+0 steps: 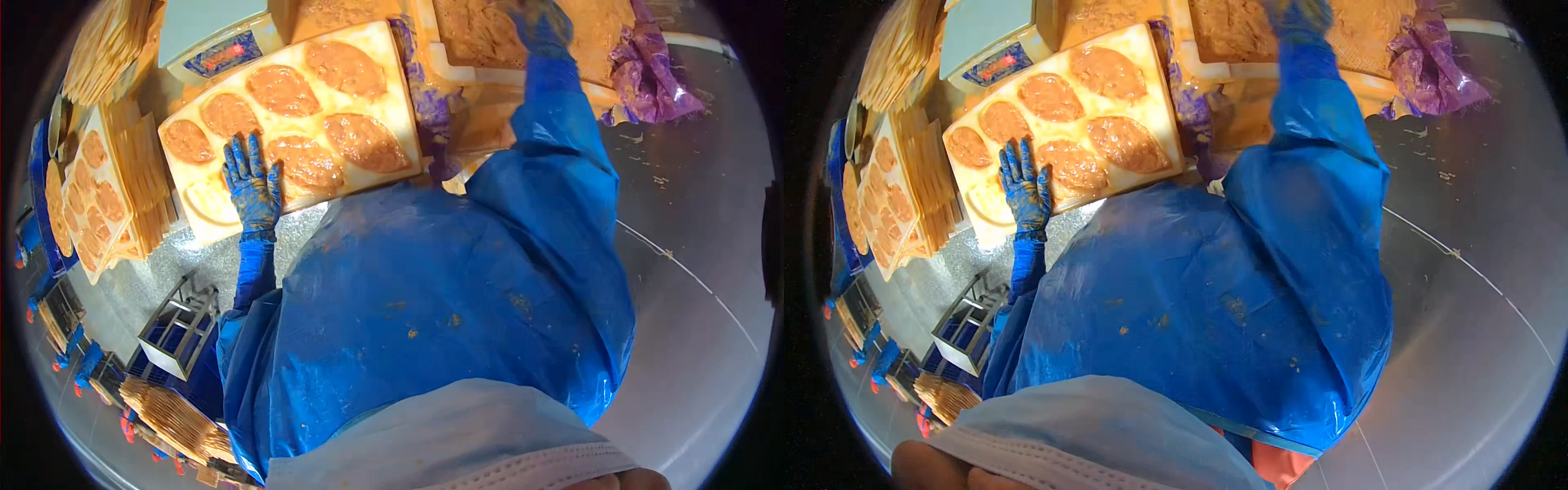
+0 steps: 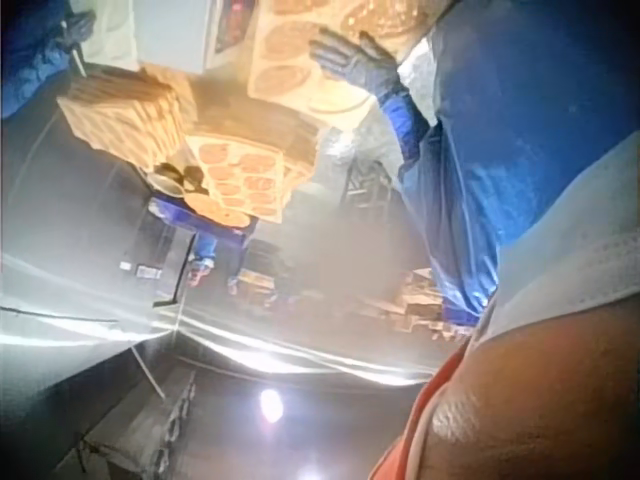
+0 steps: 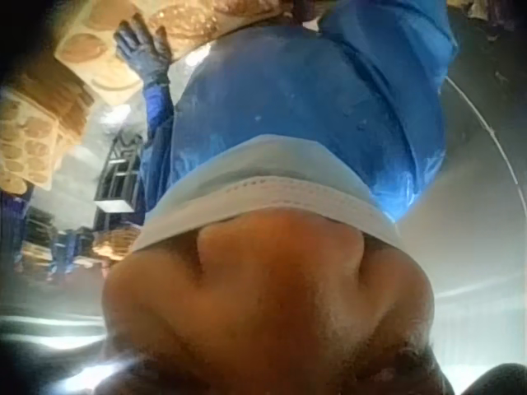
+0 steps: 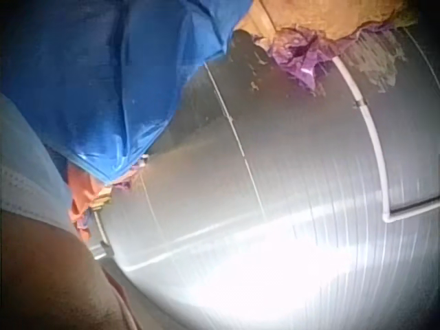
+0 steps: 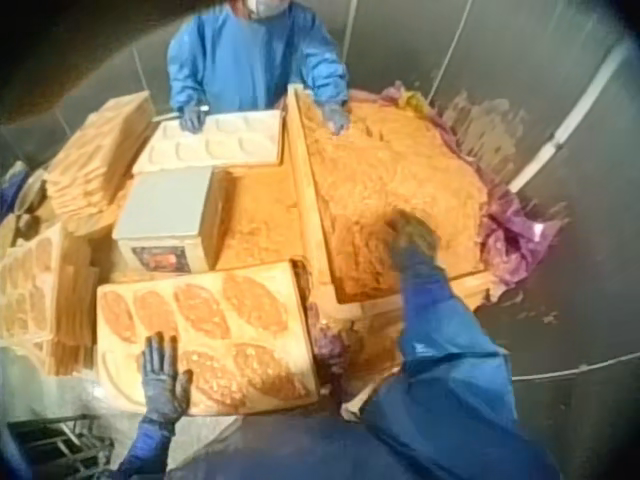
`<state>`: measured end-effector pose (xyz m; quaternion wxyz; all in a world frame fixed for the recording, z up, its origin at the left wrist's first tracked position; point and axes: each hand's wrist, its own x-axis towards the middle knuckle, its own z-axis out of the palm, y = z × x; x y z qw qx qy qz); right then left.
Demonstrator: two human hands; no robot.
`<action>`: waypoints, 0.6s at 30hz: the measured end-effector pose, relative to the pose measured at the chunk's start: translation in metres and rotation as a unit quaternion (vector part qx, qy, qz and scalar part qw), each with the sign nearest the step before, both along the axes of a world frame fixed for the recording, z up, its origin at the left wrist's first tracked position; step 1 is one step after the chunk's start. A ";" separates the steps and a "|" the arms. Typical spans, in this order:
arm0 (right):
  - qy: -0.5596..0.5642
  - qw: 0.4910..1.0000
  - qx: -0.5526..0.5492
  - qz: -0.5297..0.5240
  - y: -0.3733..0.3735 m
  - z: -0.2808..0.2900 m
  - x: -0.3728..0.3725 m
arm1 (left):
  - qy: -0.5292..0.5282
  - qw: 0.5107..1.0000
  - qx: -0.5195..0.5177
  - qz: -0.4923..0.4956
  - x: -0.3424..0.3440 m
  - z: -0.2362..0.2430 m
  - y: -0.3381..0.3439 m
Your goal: Arrange pieces of raw meat into molds on a tray.
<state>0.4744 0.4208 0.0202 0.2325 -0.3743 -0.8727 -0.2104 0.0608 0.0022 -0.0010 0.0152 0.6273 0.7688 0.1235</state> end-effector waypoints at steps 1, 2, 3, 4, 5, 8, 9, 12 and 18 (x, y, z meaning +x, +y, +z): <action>-0.027 0.994 -0.091 -0.055 -0.002 -0.009 0.032 | 0.000 1.000 0.005 0.006 0.001 0.000 0.004; -0.049 0.976 -0.183 -0.108 -0.001 -0.030 0.063 | 0.002 1.000 0.009 0.003 0.002 0.002 0.005; -0.075 0.947 -0.272 -0.152 0.002 -0.040 0.081 | 0.002 1.000 0.015 0.007 0.001 0.003 0.003; -0.080 0.948 -0.268 -0.154 0.012 -0.037 0.103 | -0.004 1.000 0.018 0.008 0.001 0.002 0.008; 0.035 0.938 -0.333 -0.092 0.020 -0.031 0.127 | -0.019 0.999 0.026 -0.001 0.001 0.001 0.016; 0.170 0.906 -0.385 -0.033 0.009 -0.030 0.109 | -0.034 0.999 0.026 0.013 -0.002 0.000 0.001; 0.190 0.910 -0.365 -0.054 0.004 -0.026 0.094 | -0.041 0.998 0.032 0.019 -0.005 0.001 -0.007; -0.062 0.959 -0.200 -0.190 0.011 -0.052 0.108 | -0.076 0.995 0.069 -0.013 -0.005 -0.003 0.015; 0.313 0.878 -0.363 -0.015 0.005 0.012 0.127 | -0.122 0.985 0.115 -0.048 -0.014 -0.012 0.002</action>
